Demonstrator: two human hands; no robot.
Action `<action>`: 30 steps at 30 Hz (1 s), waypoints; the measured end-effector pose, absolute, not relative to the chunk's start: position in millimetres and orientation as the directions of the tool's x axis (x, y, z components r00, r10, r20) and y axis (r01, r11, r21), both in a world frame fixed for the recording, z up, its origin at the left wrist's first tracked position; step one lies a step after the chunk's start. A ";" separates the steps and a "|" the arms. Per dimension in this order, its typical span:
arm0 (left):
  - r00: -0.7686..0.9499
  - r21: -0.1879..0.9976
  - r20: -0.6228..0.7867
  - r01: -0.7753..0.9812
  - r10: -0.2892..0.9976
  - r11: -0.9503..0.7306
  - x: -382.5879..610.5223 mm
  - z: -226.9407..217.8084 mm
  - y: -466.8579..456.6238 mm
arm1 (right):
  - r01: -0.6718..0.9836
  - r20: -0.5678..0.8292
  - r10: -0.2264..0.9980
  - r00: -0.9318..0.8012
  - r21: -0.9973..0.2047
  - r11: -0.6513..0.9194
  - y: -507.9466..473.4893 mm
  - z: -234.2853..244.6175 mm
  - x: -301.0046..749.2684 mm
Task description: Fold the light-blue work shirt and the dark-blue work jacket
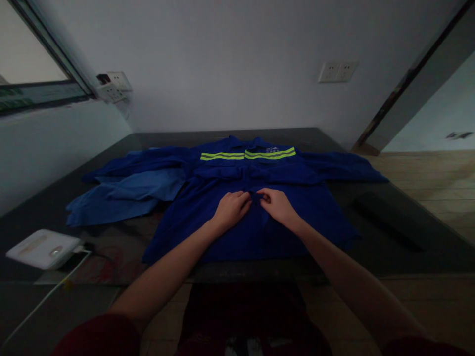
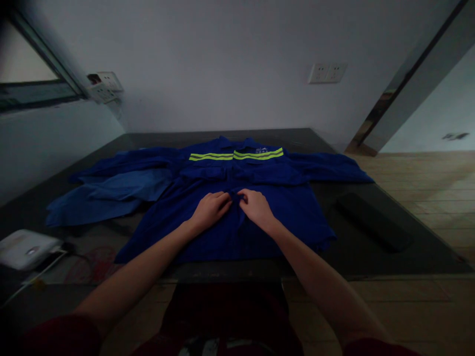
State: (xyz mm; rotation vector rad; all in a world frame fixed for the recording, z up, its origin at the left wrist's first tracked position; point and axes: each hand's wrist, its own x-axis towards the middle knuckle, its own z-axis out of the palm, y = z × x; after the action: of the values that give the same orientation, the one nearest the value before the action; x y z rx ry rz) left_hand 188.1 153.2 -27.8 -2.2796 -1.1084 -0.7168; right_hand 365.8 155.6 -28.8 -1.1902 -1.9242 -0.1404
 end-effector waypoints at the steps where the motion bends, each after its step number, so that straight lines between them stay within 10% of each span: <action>1: 0.529 -0.203 0.645 0.814 0.551 -0.543 188.1 -28.0 153.2 | 0.785 0.706 0.681 -0.195 -0.304 0.540 155.0 -28.1 366.0; 25: 0.562 -0.259 0.674 0.788 0.479 -0.559 184.8 -29.0 155.9 | 0.502 0.664 0.653 -0.364 -0.451 0.738 159.2 -23.0 373.1; 30: 0.573 -0.275 0.694 0.771 0.436 -0.574 184.2 -29.8 157.6 | 0.563 0.799 0.481 -0.362 -0.224 0.796 166.4 -24.2 377.9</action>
State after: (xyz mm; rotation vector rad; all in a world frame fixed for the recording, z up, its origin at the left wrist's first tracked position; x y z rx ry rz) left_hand 184.2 157.6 -29.8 -2.2385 -0.9603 -0.7742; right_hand 377.9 166.4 -24.2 -0.7765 -2.0210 -0.1077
